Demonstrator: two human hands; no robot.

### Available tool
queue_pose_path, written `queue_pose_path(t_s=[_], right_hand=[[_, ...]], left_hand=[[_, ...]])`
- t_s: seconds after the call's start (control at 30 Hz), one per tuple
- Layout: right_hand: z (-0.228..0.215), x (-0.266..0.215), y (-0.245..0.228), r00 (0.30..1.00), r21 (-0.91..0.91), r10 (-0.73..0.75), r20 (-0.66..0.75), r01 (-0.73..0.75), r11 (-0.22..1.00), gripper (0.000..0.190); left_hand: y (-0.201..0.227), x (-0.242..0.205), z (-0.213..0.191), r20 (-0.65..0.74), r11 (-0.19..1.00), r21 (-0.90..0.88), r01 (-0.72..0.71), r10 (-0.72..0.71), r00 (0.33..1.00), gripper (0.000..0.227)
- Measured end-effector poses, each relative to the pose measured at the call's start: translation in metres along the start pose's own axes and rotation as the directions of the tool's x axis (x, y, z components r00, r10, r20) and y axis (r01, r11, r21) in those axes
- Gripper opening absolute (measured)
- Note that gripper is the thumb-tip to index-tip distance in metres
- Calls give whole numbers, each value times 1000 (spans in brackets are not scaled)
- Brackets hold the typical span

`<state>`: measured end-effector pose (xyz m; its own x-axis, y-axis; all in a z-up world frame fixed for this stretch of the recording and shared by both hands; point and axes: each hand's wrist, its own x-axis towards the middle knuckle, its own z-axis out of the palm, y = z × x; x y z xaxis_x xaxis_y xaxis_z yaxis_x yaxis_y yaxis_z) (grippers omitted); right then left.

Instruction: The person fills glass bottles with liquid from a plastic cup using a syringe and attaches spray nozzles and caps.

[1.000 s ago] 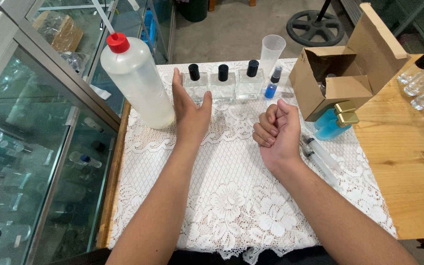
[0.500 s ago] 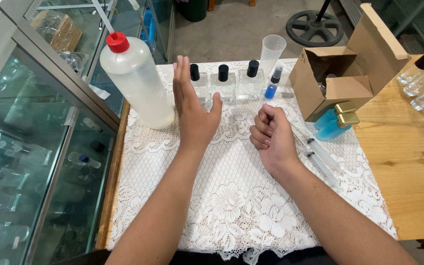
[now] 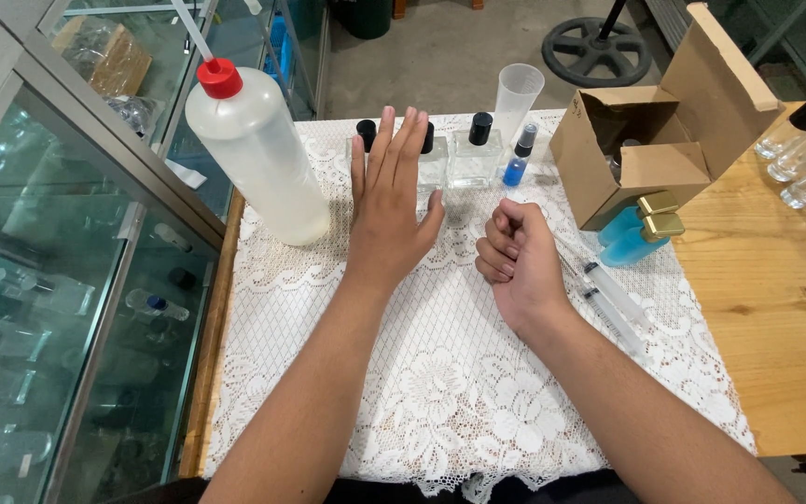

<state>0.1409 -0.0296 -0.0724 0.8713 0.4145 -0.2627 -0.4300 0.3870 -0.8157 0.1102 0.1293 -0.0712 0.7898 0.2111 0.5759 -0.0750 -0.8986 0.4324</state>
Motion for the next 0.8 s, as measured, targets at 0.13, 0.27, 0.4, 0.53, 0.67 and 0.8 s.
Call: queue_pose_path(t_s=[0.13, 0.27, 0.4, 0.53, 0.67, 0.8], right_hand=[[0, 0, -1, 1000, 0, 1, -3, -1, 1000, 25], [0, 0, -1, 1000, 8, 1, -9, -1, 1000, 25], [0, 0, -1, 1000, -1, -6, -16, 6, 1000, 25], [2, 0, -4, 1000, -37, -14, -25, 13, 999, 26], [1, 2, -5, 999, -69, -33, -40, 30, 997, 26], [1, 1, -7, 998, -73, -44, -41, 41, 997, 25]], left_hand=[[-4, 1, 2, 12, 999, 36, -9, 8, 1000, 85], [-5, 2, -1, -54, 999, 47, -11, 14, 998, 67], [-2, 1, -6, -98, 1000, -17, -23, 22, 995, 47], [-6, 2, -3, -66, 1000, -25, -4, 2, 998, 49], [-16, 1, 1, -13, 998, 61, 15, -15, 1000, 52], [-12, 1, -4, 15, 997, 81, 8, -10, 1000, 52]])
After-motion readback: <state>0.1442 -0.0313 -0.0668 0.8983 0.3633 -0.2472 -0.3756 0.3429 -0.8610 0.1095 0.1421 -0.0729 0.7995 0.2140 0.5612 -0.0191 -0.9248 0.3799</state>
